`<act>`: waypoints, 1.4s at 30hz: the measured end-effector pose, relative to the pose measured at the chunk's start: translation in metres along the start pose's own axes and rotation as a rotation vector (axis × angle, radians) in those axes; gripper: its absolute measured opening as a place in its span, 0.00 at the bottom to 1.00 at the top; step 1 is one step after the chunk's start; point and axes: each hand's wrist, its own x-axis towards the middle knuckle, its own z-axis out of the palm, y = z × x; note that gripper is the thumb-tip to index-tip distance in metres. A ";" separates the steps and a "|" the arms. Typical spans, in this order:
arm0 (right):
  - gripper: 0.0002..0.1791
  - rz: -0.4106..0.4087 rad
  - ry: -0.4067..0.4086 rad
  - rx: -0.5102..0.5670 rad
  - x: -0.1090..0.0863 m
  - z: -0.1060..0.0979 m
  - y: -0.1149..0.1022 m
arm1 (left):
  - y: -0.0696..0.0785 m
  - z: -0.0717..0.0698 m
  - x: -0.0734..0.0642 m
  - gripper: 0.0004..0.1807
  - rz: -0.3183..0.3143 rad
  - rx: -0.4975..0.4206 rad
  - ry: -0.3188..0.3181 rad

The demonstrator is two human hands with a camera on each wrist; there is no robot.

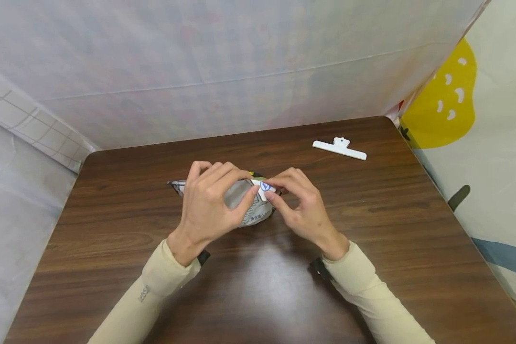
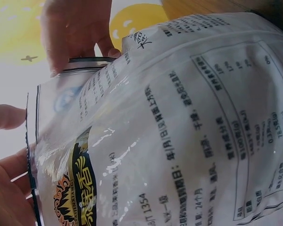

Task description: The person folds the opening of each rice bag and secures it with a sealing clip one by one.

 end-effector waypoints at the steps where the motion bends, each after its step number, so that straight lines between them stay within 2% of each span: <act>1: 0.15 -0.002 0.003 0.002 0.000 0.000 0.000 | 0.000 0.000 0.000 0.13 0.000 0.000 0.000; 24: 0.15 -0.023 0.030 -0.046 0.000 0.004 0.001 | 0.000 0.001 0.000 0.11 0.010 -0.017 0.000; 34: 0.15 -0.035 0.036 -0.034 0.004 0.005 -0.004 | -0.001 0.002 0.000 0.11 0.016 -0.022 -0.003; 38: 0.14 -0.033 0.039 -0.023 0.008 0.006 -0.008 | -0.002 0.001 0.000 0.12 0.007 -0.037 0.008; 42: 0.13 -0.046 0.053 -0.018 0.011 0.007 -0.011 | -0.002 0.002 -0.001 0.09 -0.004 -0.068 0.028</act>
